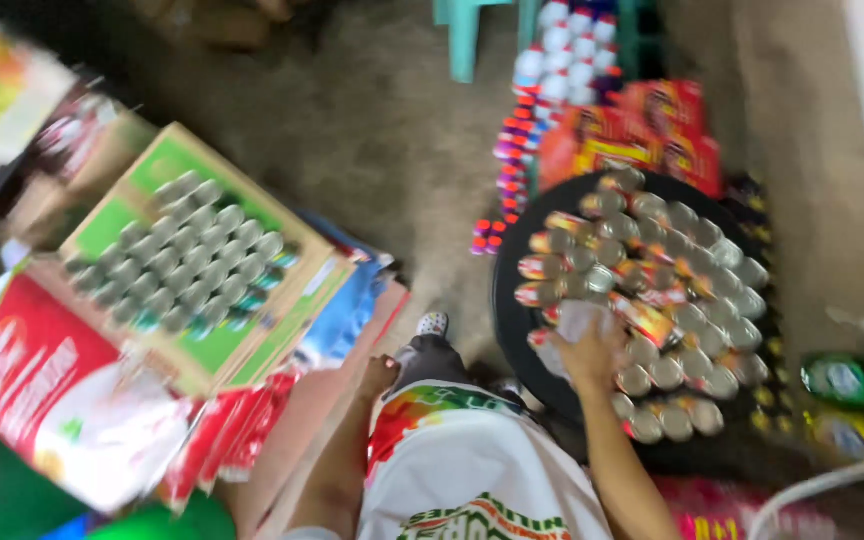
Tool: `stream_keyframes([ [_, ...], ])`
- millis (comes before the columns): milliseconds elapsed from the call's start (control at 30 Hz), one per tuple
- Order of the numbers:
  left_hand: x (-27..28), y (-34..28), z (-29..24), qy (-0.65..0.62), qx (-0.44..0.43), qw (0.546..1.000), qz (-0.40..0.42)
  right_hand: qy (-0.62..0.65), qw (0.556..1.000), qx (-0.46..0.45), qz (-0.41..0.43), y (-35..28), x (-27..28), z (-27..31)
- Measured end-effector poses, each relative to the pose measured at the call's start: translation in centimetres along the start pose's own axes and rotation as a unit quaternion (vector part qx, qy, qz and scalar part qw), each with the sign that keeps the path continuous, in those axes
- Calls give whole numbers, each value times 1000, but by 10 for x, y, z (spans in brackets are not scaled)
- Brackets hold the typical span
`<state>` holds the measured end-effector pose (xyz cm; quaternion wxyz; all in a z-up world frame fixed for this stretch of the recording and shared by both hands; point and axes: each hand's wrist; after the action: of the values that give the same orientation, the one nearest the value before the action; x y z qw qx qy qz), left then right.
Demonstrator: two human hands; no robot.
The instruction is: Wiping canned goods with a cloth and arranging them neatly on wooden shelves in a grocery store.
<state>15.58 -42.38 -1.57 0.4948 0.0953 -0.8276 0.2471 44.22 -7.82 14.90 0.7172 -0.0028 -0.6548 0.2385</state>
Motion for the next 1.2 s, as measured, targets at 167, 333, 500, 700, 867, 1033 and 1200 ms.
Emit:
stream_keyframes([
  [167, -12, -32, 13, -184, 144, 969, -78, 33, 995, 52, -73, 17, -37, -23],
  [333, 63, -42, 7, -376, 253, 869, -199, 9, 985, -23, -173, 15, -18, 3],
  [500, 149, -37, 20, -444, 240, 834, -224, 261, 940, 75, -206, 26, 2, 100],
  [700, 278, 8, 28, -590, 133, 765, -220, 371, 887, 260, -89, 10, 10, 269],
  [867, 353, 29, -10, -749, 17, 657, -85, 282, 907, 309, -45, -65, 71, 392],
  [1033, 442, 4, -29, -804, -91, 549, -209, 233, 819, 509, -129, -116, 236, 452],
  [1200, 573, -91, -16, -746, -292, 552, -230, 589, 644, 468, -136, -151, 371, 448],
])
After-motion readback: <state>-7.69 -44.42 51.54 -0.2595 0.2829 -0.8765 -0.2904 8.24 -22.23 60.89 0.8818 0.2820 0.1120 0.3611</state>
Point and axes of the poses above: each hand's wrist, its own y-axis towards the middle knuckle, its own x-axis out of the back of the hand, z = x × y, and after that the axes turned 13 degrees about -y, right-handed
